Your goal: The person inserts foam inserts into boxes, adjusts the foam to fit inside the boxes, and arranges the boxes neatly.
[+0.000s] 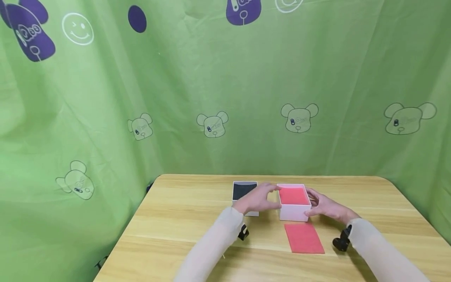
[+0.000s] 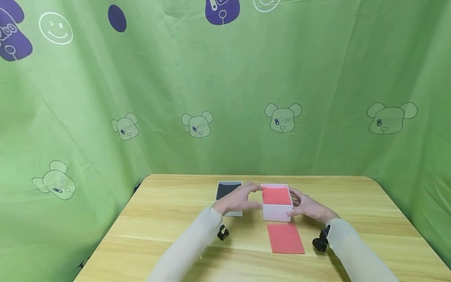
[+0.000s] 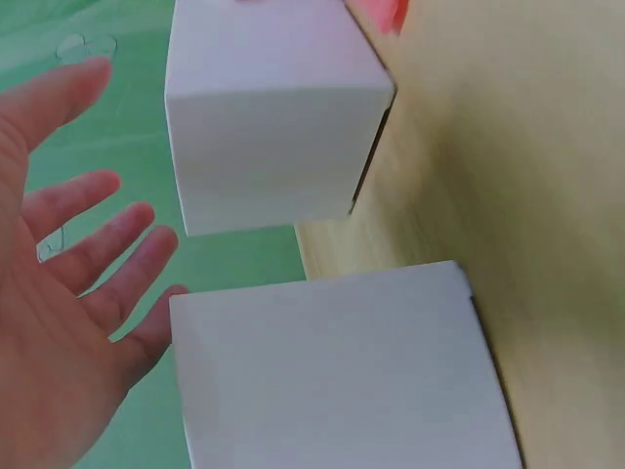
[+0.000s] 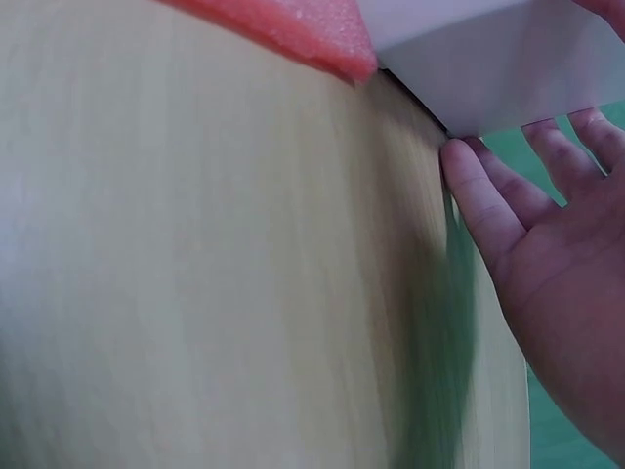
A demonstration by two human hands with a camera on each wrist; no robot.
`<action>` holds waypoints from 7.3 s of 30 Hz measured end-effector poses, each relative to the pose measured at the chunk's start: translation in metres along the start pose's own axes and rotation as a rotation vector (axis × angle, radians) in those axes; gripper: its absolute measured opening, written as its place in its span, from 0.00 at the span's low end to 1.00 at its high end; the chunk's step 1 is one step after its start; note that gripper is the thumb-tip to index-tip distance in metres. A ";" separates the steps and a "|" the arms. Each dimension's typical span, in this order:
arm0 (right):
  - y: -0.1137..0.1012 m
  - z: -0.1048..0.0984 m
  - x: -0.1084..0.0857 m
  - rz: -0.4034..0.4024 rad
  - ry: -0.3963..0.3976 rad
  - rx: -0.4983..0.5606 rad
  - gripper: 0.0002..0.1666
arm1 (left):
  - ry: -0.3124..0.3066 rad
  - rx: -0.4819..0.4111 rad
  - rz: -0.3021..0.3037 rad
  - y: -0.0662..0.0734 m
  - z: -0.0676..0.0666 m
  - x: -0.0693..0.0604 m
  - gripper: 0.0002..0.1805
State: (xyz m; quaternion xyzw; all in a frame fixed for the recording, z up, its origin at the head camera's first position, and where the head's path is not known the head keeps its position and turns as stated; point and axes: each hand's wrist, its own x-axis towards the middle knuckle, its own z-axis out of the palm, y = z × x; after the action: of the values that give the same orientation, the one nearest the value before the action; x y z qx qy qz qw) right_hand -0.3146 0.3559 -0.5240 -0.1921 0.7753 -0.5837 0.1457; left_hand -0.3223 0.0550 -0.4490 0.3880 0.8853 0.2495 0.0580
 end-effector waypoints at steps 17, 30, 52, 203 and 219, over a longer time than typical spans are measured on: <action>0.004 0.000 0.002 -0.011 0.001 0.006 0.63 | -0.190 0.108 0.097 0.024 0.045 -0.035 0.36; 0.004 -0.001 0.001 0.002 -0.005 0.003 0.62 | -0.238 0.319 0.101 0.028 0.085 -0.019 0.47; 0.003 0.000 -0.001 -0.024 -0.016 0.008 0.61 | -0.235 0.504 0.108 0.028 0.092 -0.013 0.46; 0.003 0.001 0.000 0.019 0.007 0.014 0.62 | -0.098 0.221 0.020 0.014 0.018 0.049 0.43; 0.000 0.000 -0.001 0.042 0.007 -0.026 0.63 | -0.101 0.246 0.082 0.012 0.019 0.050 0.39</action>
State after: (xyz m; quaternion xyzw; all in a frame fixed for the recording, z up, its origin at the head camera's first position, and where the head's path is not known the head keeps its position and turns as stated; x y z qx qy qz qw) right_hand -0.3140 0.3563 -0.5236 -0.1759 0.7872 -0.5710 0.1527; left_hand -0.3431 0.1048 -0.4552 0.4400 0.8887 0.1213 0.0441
